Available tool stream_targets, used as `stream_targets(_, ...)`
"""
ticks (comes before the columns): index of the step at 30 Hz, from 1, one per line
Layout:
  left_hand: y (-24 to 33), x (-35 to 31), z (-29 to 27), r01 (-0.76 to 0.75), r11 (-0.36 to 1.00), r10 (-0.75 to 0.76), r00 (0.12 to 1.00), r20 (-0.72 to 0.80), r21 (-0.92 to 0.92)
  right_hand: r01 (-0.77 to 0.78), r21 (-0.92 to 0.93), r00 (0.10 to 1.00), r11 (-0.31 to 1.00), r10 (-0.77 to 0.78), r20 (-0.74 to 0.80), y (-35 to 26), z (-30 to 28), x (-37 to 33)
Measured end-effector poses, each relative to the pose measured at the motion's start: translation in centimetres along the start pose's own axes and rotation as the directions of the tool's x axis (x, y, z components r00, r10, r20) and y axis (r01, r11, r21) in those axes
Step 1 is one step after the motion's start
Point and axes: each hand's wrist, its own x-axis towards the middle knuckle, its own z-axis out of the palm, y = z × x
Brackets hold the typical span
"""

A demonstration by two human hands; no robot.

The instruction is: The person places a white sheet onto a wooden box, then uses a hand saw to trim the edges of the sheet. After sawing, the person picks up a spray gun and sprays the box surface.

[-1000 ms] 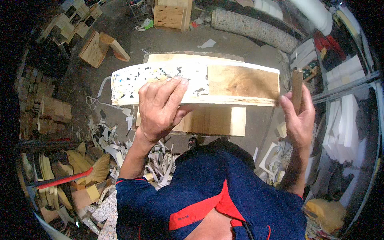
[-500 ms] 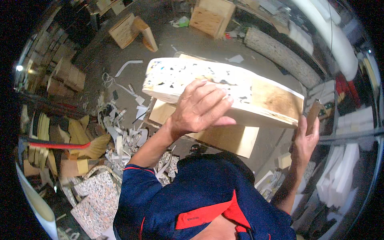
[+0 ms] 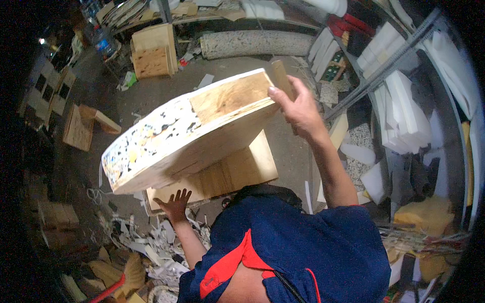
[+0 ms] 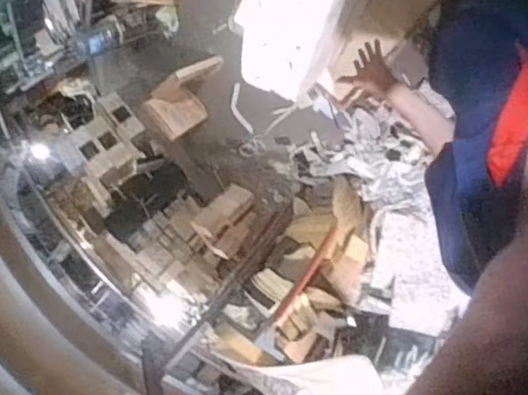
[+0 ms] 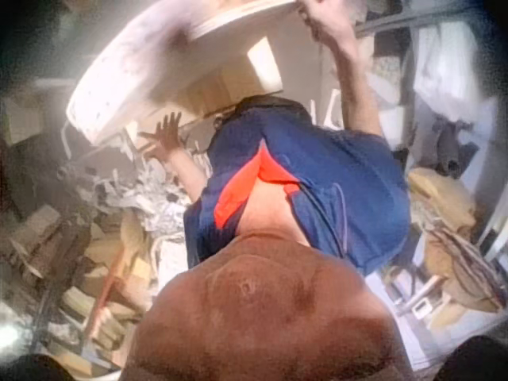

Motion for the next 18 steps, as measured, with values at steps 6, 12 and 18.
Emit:
stream_targets(6, 0.1, 6.0, -0.5, -0.050, 0.998, 0.046, 0.992, -0.120, -0.029, 0.105, 0.026, 0.994, 0.994, -0.105, 0.001, 1.0, -1.6, -0.5)
stream_targets(12, -0.7, 4.6, 0.0, -0.035, 0.998, 0.039, 0.996, -0.085, 0.052, -0.016, 0.138, 0.999, 0.990, 0.022, -0.040, 1.8, -3.2, -2.2)
stream_targets(18, -1.0, 12.9, -7.1, -0.483, 0.850, 0.244, 0.714, 0.656, 0.211, 0.014, 0.136, 0.998, 0.991, -0.005, -0.068, 2.8, -5.3, -1.7)
